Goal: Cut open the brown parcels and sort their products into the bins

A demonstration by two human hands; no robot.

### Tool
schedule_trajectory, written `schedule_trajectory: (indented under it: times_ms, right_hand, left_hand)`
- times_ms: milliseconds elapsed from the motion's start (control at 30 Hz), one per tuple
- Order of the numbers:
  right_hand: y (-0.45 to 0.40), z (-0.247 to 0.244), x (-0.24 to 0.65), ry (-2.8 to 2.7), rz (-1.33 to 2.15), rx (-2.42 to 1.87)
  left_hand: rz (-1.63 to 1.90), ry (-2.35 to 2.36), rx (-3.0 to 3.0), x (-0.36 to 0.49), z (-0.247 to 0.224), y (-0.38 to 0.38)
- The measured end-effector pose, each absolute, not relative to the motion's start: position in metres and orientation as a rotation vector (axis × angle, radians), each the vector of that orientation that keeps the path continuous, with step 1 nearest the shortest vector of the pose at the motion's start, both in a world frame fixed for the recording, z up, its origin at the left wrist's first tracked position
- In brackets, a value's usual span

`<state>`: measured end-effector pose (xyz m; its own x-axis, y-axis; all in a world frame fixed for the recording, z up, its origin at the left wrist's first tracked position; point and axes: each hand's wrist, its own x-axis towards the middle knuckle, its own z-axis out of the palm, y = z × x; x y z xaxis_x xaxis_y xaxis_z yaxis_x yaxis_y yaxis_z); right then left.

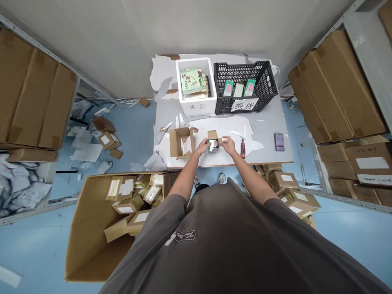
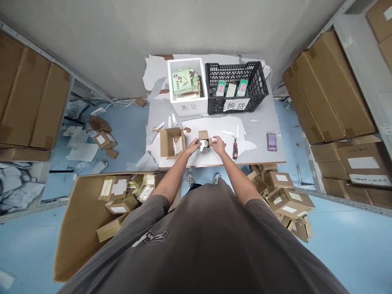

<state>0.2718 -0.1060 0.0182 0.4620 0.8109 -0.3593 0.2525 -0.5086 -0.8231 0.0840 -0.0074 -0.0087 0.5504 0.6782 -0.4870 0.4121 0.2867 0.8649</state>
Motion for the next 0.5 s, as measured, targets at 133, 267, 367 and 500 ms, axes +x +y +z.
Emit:
schedule_trajectory:
  times_ms: [133, 267, 367, 500]
  right_hand:
    - [-0.118, 0.014, 0.260, -1.175, 0.947, -1.944]
    - [-0.125, 0.002, 0.255, -1.342, 0.933, -1.949]
    - [-0.123, -0.007, 0.261, -1.334, 0.934, -1.927]
    - [-0.119, -0.012, 0.271, -1.333, 1.029, -1.868]
  left_hand:
    - [0.260, 1.032, 1.332, 0.085, -0.008, -0.009]
    - [0.358, 0.978, 1.385, 0.081, 0.000, -0.008]
    - [0.346, 0.872, 1.507, 0.071, 0.009, -0.005]
    - [0.264, 0.737, 1.717, 0.063, 0.014, -0.004]
